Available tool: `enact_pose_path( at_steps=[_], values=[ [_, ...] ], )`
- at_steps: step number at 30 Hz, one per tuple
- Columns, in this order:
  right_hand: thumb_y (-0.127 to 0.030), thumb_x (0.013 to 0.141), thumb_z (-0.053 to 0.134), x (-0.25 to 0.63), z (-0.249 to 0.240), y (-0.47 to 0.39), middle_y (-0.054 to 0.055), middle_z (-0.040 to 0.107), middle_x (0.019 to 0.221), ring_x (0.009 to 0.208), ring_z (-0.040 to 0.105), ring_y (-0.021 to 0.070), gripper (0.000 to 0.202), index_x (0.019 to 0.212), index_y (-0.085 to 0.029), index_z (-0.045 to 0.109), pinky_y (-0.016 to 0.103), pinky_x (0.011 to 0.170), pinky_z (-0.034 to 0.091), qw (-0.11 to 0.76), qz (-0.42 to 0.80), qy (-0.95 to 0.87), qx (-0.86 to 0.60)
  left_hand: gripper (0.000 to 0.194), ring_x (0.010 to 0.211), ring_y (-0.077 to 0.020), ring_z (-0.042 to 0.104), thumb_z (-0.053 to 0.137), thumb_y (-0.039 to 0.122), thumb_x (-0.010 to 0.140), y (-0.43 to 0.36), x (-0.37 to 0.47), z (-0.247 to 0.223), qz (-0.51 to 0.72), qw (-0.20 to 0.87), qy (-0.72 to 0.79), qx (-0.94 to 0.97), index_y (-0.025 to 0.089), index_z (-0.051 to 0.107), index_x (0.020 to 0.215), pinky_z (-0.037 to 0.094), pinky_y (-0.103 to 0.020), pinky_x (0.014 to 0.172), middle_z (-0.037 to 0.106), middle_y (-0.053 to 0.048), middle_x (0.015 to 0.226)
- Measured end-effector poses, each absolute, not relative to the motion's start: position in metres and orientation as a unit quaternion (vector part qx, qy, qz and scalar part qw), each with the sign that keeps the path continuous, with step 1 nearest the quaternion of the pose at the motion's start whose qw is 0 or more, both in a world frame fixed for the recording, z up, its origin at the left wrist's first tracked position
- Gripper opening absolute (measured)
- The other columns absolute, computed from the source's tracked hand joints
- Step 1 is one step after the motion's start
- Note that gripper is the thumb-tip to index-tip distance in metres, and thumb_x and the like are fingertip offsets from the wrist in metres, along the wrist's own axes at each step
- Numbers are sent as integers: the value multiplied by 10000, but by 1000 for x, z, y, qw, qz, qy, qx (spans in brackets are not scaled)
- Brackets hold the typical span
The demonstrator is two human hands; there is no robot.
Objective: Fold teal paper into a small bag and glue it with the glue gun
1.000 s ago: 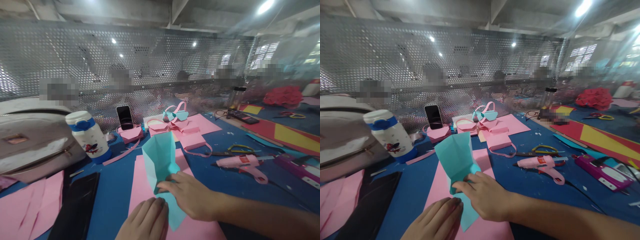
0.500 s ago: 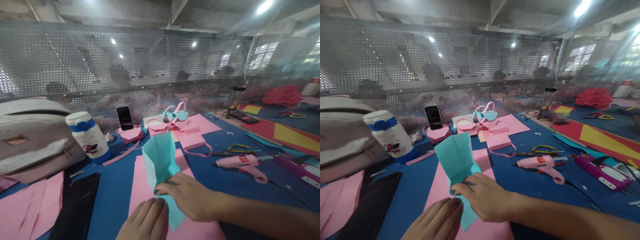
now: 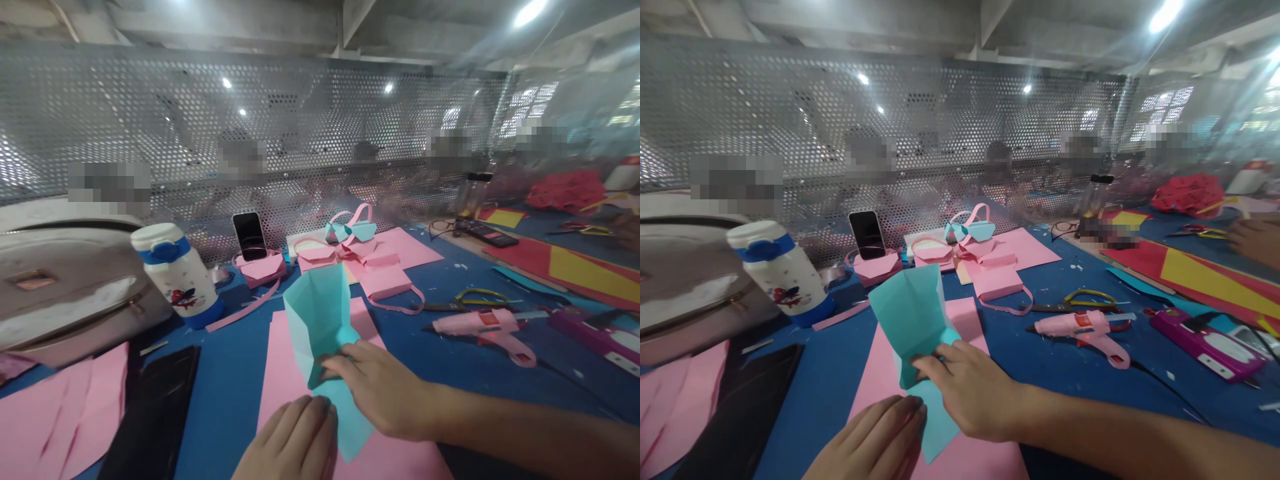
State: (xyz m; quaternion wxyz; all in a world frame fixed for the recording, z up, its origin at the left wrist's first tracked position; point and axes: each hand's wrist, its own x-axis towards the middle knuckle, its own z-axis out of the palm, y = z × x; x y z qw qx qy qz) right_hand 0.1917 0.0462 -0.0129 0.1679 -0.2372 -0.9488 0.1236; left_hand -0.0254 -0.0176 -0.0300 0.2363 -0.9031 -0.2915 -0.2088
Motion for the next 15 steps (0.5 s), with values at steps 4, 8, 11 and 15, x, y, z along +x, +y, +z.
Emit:
enact_pose_path(
  at_steps=[4, 8, 11, 15],
  values=[
    [-55, 832, 432, 192, -16, 47, 108, 629, 1283, 1110, 555, 275, 532, 1360, -123, 446, 426, 922, 461, 187, 117, -943, -249, 380, 879, -213, 725, 332, 192, 1060, -17, -26, -29, -200, 230, -289, -908, 127, 705, 1086, 603, -324, 744, 763, -72, 1007],
    [-64, 840, 432, 192, -16, 48, 143, 640, 1240, 1100, 567, 291, 516, 1356, -89, 454, 443, 922, 475, 194, 113, -938, -263, 377, 872, -210, 733, 335, 197, 1063, -17, -26, -28, -204, 233, -291, -905, 131, 706, 1080, 607, -321, 740, 767, -68, 1002],
    [-62, 839, 427, 192, -16, 47, 135, 649, 1223, 1067, 582, 294, 515, 1352, -94, 462, 449, 904, 488, 179, 121, -941, -261, 383, 869, -206, 737, 327, 191, 1065, -17, -25, -29, -209, 234, -291, -904, 129, 704, 1080, 609, -321, 736, 769, -66, 1000],
    [-53, 814, 440, 192, -17, 47, 146, 641, 1236, 1092, 578, 295, 550, 1363, -85, 456, 445, 928, 483, 185, 123, -940, -260, 390, 864, -213, 742, 322, 203, 1066, -17, -24, -29, -205, 234, -295, -904, 129, 705, 1084, 611, -323, 729, 773, -59, 1009]
  ],
)
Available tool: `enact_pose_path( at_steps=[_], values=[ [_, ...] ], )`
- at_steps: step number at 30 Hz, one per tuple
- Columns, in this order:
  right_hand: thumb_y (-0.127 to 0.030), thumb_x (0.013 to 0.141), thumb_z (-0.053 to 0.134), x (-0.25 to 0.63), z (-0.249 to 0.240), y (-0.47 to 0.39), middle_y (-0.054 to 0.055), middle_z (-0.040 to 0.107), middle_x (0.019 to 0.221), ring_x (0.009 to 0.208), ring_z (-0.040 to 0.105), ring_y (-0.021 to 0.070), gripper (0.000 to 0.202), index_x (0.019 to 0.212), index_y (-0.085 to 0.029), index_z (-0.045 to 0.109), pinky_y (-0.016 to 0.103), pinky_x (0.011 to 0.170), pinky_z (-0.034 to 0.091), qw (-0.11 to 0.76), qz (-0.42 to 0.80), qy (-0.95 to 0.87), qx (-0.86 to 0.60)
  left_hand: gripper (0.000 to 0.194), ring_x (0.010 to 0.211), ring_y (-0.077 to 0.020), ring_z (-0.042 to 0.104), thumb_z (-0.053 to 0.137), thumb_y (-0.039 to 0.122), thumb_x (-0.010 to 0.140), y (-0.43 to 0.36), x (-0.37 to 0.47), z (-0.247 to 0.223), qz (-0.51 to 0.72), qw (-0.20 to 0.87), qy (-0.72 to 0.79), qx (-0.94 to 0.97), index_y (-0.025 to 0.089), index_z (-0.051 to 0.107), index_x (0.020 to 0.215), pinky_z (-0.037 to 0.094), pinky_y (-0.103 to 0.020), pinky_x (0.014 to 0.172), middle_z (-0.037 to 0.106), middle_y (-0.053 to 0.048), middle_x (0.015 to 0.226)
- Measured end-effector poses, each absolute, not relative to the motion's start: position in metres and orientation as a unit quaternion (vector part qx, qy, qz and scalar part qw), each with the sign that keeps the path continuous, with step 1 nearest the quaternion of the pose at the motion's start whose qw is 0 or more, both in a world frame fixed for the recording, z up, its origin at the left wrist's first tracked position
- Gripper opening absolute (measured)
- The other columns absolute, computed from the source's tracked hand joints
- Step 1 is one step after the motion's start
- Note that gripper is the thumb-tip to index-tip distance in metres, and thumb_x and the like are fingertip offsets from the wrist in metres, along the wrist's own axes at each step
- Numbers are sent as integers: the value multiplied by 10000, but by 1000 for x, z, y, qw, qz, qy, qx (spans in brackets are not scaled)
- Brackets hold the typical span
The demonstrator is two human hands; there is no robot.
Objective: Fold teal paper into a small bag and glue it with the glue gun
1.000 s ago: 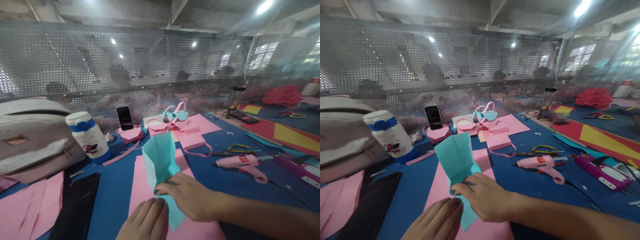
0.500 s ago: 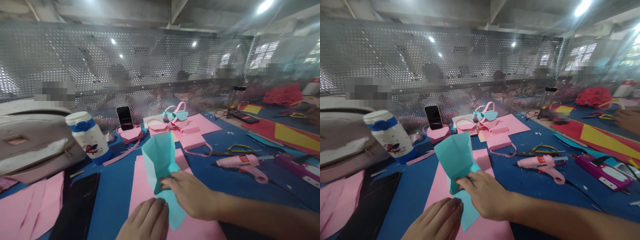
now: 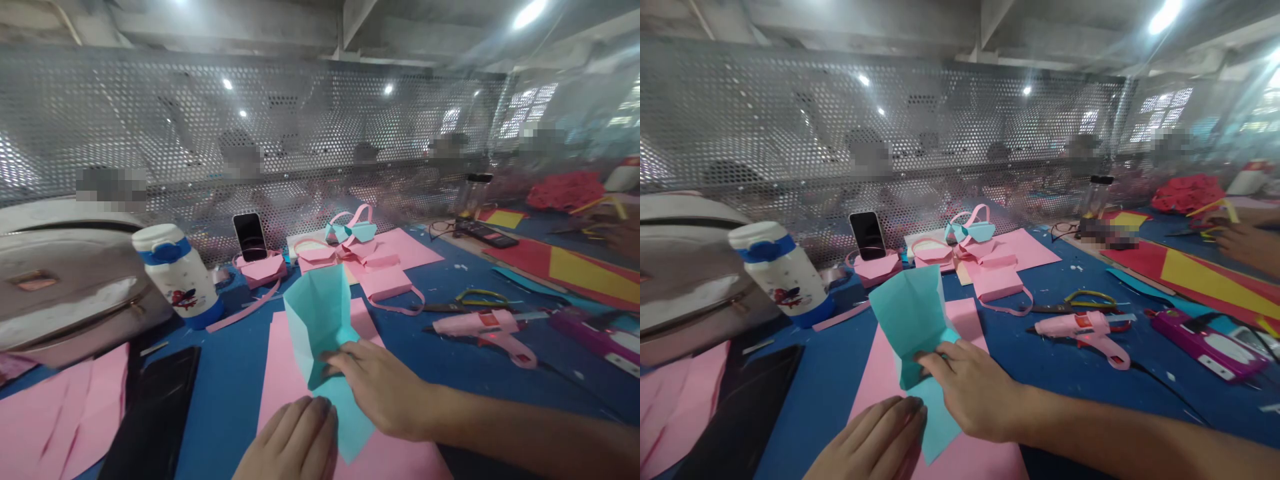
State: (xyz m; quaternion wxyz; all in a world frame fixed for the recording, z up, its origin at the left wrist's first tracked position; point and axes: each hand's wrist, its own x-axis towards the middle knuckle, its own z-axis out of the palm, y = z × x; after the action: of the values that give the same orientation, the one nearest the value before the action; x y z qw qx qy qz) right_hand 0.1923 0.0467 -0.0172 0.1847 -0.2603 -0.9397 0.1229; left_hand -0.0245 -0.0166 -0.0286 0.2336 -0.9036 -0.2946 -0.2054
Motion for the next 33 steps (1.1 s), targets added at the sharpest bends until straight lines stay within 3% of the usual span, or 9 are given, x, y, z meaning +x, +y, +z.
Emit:
enact_pose_path(
  at_steps=[10, 23, 33],
  values=[
    [-24, 808, 414, 191, -17, 45, 160, 661, 1111, 982, 594, 283, 568, 1372, -62, 469, 436, 850, 503, 199, 100, -929, -294, 402, 846, -213, 754, 316, 210, 1069, -16, -23, -25, -206, 236, -290, -904, 128, 709, 1073, 618, -316, 715, 780, -54, 994],
    [-28, 824, 410, 191, -15, 46, 180, 647, 1101, 951, 584, 286, 559, 1381, -33, 454, 454, 830, 518, 197, 94, -920, -325, 397, 840, -223, 764, 325, 222, 1067, -17, -25, -25, -208, 235, -288, -905, 125, 710, 1077, 641, -322, 696, 785, -60, 997],
    [4, 798, 408, 193, -26, 48, 146, 649, 1085, 934, 581, 269, 617, 1407, -88, 432, 432, 814, 512, 215, 69, -925, -305, 380, 833, -226, 759, 349, 211, 1058, -16, -25, -28, -211, 233, -286, -905, 115, 717, 1060, 634, -330, 695, 784, -67, 977]
  ],
)
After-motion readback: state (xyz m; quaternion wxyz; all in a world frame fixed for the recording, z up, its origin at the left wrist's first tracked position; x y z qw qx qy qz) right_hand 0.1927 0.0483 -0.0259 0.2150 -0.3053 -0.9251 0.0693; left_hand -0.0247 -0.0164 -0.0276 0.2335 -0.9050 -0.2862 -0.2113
